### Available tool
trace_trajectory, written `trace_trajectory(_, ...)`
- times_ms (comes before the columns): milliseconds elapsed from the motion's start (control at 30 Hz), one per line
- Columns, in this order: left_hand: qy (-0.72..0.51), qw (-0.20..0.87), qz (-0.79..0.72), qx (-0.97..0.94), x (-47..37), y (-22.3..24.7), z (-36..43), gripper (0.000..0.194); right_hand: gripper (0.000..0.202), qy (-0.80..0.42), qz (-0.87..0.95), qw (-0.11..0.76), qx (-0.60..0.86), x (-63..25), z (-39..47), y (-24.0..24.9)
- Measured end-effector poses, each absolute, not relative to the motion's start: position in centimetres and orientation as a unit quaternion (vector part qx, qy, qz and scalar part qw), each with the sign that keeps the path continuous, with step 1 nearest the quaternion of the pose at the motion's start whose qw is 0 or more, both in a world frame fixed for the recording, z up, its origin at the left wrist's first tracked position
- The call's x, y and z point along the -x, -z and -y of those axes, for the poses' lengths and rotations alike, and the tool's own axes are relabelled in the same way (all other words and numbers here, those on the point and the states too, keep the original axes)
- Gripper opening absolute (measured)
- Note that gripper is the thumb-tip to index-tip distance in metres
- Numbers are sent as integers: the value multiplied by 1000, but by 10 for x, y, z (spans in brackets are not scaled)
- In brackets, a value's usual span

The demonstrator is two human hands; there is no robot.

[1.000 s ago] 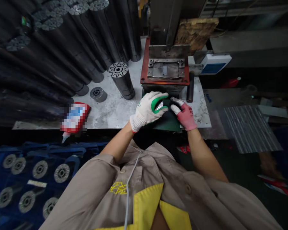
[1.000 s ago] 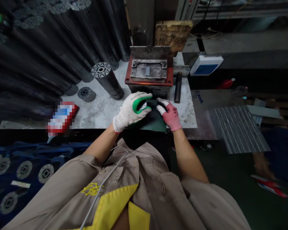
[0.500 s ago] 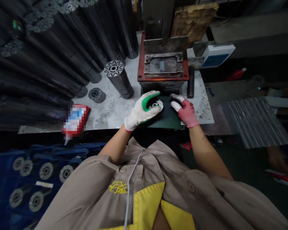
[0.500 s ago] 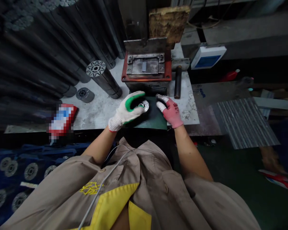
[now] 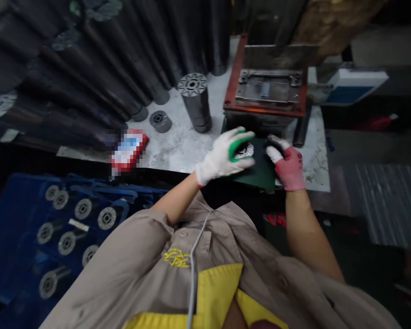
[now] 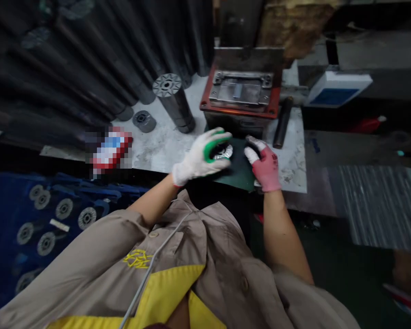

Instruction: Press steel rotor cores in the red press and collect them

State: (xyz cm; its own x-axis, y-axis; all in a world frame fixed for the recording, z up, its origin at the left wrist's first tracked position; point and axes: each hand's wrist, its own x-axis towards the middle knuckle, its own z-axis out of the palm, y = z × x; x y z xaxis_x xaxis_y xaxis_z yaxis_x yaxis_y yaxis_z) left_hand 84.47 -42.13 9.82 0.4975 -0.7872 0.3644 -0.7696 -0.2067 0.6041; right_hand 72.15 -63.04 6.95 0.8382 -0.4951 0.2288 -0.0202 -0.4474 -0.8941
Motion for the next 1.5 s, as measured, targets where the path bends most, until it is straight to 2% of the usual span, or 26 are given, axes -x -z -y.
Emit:
trace_trajectory(67,14,292,515,-806,-838,-94,439,74,46,228,-181,495,819,-719,630,-70)
trace_trajectory(133,11,247,515,-820,-836,-88,450,68,47,236,-206,469,826,-719,632,-69)
trace_trajectory(400,-3,237,516,-823,-836,-80,442,62,54,253,-227,455,823,-720,629,-71)
trace_trajectory(633,-60,263,401,-876,-856,-76,329,72,49,245,-215,448,833,-720,630,-72)
trace_trajectory(800,-140,192,222,-946,-885,-76,248,65,42,233,-206,444,840,-721,628,-71)
trace_trajectory(933,-168,139,180,-959,-892,-81,226,63,41,229,-206,437,845,-722,627,-72)
trace_trajectory(1100,-209,92,179,-957,-883,-88,227,56,42,229,-185,446,845,-723,625,-71)
trace_trajectory(1167,-232,99,170,-953,-879,-95,232,58,41,231,-171,453,844,-724,626,-69)
trace_trajectory(1333,-304,223,250,-892,-890,-142,285,77,44,237,-152,460,842,-727,628,-63)
trace_trajectory(1500,-258,284,330,-862,-949,-179,369,86,41,240,-145,468,838,-728,629,-61)
